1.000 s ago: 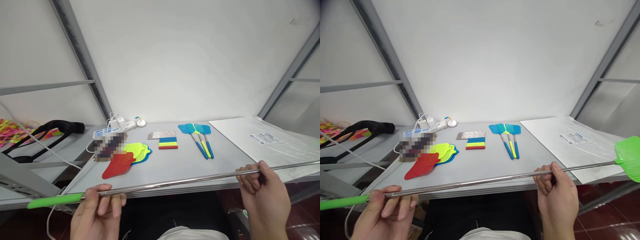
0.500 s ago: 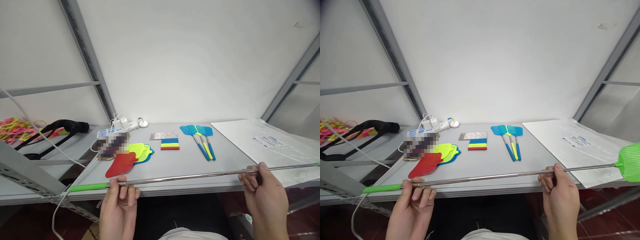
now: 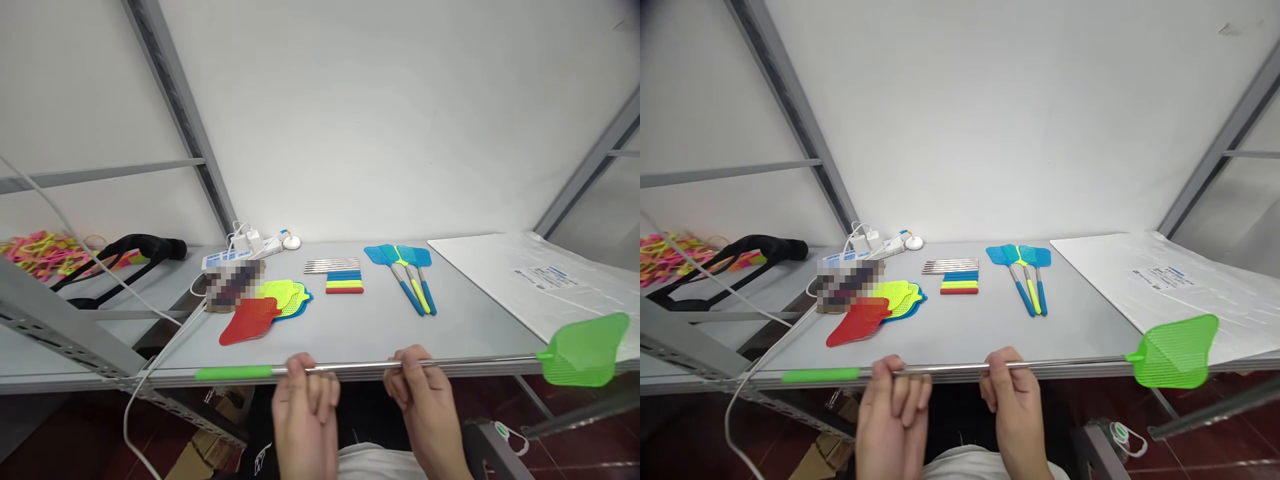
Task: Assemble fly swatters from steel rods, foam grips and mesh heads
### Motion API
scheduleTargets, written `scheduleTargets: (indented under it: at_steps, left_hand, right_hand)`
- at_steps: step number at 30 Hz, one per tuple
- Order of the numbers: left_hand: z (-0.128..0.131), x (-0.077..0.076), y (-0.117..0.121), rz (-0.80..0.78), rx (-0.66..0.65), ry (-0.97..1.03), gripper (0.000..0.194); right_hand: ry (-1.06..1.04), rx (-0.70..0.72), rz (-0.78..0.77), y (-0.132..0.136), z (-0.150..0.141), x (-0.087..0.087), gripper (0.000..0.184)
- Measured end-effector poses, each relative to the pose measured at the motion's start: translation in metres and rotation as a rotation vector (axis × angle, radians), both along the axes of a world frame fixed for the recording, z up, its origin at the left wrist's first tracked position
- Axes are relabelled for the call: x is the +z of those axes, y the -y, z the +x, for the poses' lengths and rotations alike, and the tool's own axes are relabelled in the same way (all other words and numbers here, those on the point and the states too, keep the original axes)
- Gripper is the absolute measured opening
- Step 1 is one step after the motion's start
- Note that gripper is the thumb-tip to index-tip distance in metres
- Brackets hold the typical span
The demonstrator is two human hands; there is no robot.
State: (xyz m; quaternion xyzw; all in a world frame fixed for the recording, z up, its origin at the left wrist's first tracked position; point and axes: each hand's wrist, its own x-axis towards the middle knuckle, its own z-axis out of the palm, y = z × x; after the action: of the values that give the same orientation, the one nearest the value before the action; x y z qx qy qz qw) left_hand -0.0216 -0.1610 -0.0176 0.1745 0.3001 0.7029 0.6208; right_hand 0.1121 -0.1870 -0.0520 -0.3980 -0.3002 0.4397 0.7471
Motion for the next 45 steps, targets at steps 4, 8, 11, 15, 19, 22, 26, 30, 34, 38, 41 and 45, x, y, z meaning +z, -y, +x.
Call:
scheduleTargets:
  at_steps: [4,8,11,15,19,22,26,30,34,38,41,45]
  left_hand:
    - [0.023,-0.01,0.011,0.084,-0.118,-0.026,0.029]
    - [0.021,-0.008,0.012,0.102,-0.135,-0.035,0.03]
    - [0.013,-0.006,0.009,0.079,-0.179,-0.017,0.032]
    - [-0.008,-0.003,-0.001,0.017,-0.156,0.065,0.028]
    - [-0.029,0.002,-0.013,-0.007,-0.113,0.119,0.02]
    - [-0.036,0.005,-0.016,-0.01,-0.115,0.14,0.016]
    - [-0.044,0.01,-0.017,-0.016,-0.071,0.112,0.016]
    - [-0.057,0.014,-0.02,0.005,0.008,0.044,0.028]
    - [-0.056,0.014,-0.022,0.013,0.043,0.005,0.031]
    - [-0.027,0.014,-0.015,-0.023,0.025,0.052,0.035]
    - [-0.006,0.016,-0.006,-0.02,-0.02,0.052,0.04]
    - [-0.008,0.02,-0.005,0.023,-0.001,0.028,0.042]
  right_hand:
    - [0.032,0.056,0.014,-0.002,-0.013,0.001,0.037]
    - [0.096,0.072,0.024,-0.003,-0.004,0.005,0.035]
    - [0.264,0.084,-0.016,-0.004,0.011,0.007,0.033]
    - [0.179,-0.032,-0.042,-0.002,0.039,0.016,0.032]
    - [-0.07,-0.077,0.071,0.002,0.06,0.031,0.045]
    - [-0.107,-0.016,0.102,0.003,0.061,0.037,0.055]
    - [-0.07,-0.104,0.131,0.003,0.054,0.039,0.054]
    - [-0.031,-0.364,0.151,0.002,0.059,0.041,0.041]
    - [-0.016,-0.535,0.169,-0.002,0.059,0.043,0.039]
    - [0.037,-0.541,0.208,-0.011,0.027,0.038,0.038]
    - [0.12,-0.321,0.176,-0.016,-0.009,0.031,0.043]
    - [0.251,-0.146,0.204,-0.012,-0.029,0.025,0.048]
